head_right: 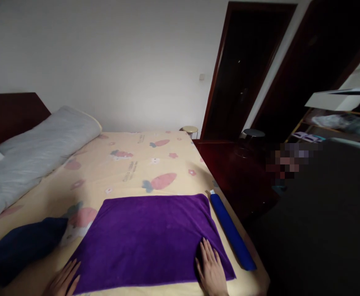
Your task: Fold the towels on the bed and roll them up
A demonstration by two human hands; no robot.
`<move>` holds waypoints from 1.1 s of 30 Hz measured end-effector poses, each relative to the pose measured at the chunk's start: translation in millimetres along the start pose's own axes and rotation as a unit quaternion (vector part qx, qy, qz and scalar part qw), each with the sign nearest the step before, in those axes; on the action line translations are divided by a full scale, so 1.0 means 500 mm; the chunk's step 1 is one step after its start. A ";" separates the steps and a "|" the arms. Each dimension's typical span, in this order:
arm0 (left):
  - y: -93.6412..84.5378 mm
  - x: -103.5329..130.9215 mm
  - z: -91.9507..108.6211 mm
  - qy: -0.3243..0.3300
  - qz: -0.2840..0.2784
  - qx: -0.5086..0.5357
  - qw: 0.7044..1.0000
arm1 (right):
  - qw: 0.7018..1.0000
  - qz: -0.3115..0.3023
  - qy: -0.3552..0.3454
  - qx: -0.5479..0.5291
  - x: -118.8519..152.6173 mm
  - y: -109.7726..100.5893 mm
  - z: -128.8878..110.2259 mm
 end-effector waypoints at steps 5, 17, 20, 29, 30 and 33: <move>0.066 -0.047 0.313 0.112 0.005 -0.024 0.993 | 0.997 -0.022 -0.040 -0.068 -0.103 0.001 -0.236; 0.058 -0.066 0.108 0.021 -0.043 -0.152 0.987 | 0.999 -0.032 -0.002 0.001 -0.049 0.048 0.065; 0.018 -0.055 0.082 0.016 -0.005 -0.159 0.987 | 1.000 0.008 -0.007 0.020 -0.038 0.032 0.076; 0.247 -0.123 0.585 0.170 -0.081 -0.031 0.982 | 0.984 -0.053 -0.125 -0.112 -0.192 0.056 -0.387; 0.263 -0.141 0.584 0.163 -0.095 -0.027 0.982 | 0.982 -0.064 -0.137 -0.117 -0.209 0.067 -0.386; 0.250 -0.204 0.447 0.065 -0.096 -0.062 0.991 | 0.990 -0.080 -0.082 -0.088 -0.262 0.104 -0.244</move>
Point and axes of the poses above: each hand's wrist, its own x-axis away from the middle knuckle, its own y-axis out of the palm, z = x × y, the point moved 10 cm from there along -x, towards the middle knuckle, and after that the axes turned 11 degrees about x, right-handed, at the moved point
